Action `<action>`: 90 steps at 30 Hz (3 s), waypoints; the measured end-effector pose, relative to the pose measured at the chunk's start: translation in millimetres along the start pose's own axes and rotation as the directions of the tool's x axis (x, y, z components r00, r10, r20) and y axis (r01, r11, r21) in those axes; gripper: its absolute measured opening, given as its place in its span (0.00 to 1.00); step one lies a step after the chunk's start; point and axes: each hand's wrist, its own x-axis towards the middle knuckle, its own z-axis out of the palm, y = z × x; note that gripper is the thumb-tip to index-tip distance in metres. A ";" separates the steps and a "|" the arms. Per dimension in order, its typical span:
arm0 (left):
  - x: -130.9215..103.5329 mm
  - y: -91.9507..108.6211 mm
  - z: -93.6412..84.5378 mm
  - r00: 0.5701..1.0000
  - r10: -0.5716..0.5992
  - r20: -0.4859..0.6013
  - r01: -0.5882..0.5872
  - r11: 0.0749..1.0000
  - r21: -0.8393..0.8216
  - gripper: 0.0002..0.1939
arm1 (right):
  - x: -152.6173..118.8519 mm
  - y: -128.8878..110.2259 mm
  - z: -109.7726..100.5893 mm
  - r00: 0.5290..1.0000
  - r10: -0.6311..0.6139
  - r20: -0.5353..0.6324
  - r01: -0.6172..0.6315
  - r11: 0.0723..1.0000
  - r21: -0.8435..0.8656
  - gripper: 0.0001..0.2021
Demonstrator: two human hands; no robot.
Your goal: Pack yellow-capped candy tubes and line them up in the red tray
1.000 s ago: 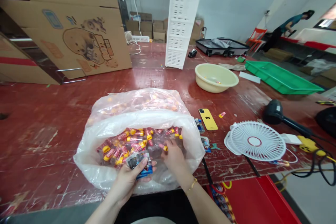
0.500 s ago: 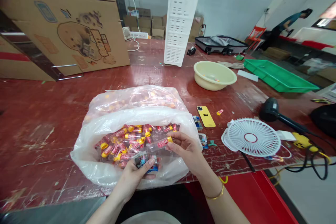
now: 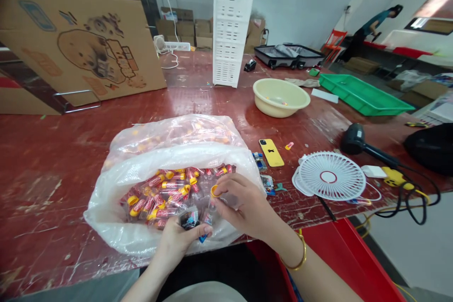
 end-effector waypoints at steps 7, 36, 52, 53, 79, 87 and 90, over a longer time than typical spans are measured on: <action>-3.4 -1.2 3.2 0.990 -0.062 0.125 0.070 0.996 -0.060 0.11 | -2.3 37.0 22.4 0.911 0.404 0.086 -0.410 0.861 0.300 0.05; -4.3 12.7 19.1 0.934 -0.296 0.199 0.352 0.859 -0.371 0.16 | -51.8 14.4 73.9 0.870 0.492 0.033 -0.455 0.775 0.438 0.30; -13.7 18.6 24.2 0.951 -0.268 0.157 0.304 0.905 -0.298 0.16 | -56.0 14.0 76.4 0.875 0.485 0.000 -0.421 0.759 0.497 0.30; -13.8 18.2 24.0 0.951 -0.267 0.155 0.303 0.906 -0.295 0.16 | -55.9 14.1 76.7 0.875 0.485 0.006 -0.422 0.755 0.502 0.29; -2.9 2.2 31.1 0.936 -0.320 0.144 0.336 0.936 -0.104 0.25 | -290.5 151.1 -4.6 0.013 0.562 -0.827 -0.702 0.594 0.393 0.18; -1.1 -2.0 22.4 0.953 -0.282 0.108 0.298 0.937 -0.181 0.31 | -287.6 172.2 29.5 0.078 0.569 -0.818 -0.833 0.489 0.260 0.15; -5.4 1.2 15.1 0.968 -0.247 0.053 0.252 0.953 -0.169 0.29 | -285.7 153.5 20.5 0.093 0.512 -0.854 -0.836 0.506 0.213 0.17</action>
